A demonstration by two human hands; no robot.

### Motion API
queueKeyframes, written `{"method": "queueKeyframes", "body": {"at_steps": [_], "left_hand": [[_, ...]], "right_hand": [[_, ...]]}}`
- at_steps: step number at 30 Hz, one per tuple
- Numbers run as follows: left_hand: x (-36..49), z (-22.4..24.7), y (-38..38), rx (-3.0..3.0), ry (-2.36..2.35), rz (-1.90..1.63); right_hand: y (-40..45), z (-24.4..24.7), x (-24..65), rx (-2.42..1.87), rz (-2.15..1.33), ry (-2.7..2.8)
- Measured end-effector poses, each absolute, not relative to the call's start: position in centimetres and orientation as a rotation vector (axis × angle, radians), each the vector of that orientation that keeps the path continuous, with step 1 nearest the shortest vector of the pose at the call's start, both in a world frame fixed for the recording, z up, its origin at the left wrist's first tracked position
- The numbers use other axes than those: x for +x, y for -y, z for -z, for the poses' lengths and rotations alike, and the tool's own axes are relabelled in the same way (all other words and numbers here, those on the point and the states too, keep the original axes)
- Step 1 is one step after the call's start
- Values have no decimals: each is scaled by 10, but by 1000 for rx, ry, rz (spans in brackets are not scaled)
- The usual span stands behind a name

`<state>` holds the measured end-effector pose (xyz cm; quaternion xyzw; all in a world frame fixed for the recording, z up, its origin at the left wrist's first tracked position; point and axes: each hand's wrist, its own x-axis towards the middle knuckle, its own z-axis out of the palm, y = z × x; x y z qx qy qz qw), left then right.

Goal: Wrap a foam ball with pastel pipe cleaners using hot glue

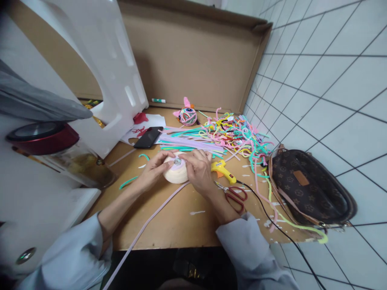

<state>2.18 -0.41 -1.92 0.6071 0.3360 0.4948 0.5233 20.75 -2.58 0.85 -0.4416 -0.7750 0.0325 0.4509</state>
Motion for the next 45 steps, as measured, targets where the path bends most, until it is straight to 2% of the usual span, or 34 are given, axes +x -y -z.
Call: {"method": "queueKeyframes", "body": {"at_steps": [18, 32, 45], "left_hand": [[25, 17, 6, 1407, -706, -1217], [25, 18, 4, 1392, -732, -1205], [23, 16, 6, 1437, -825, -1175]], "right_hand": [[35, -10, 195, -1161, 11, 2066], [31, -6, 198, -1173, -217, 1885], [32, -5, 200, -1070, -126, 1890]]}}
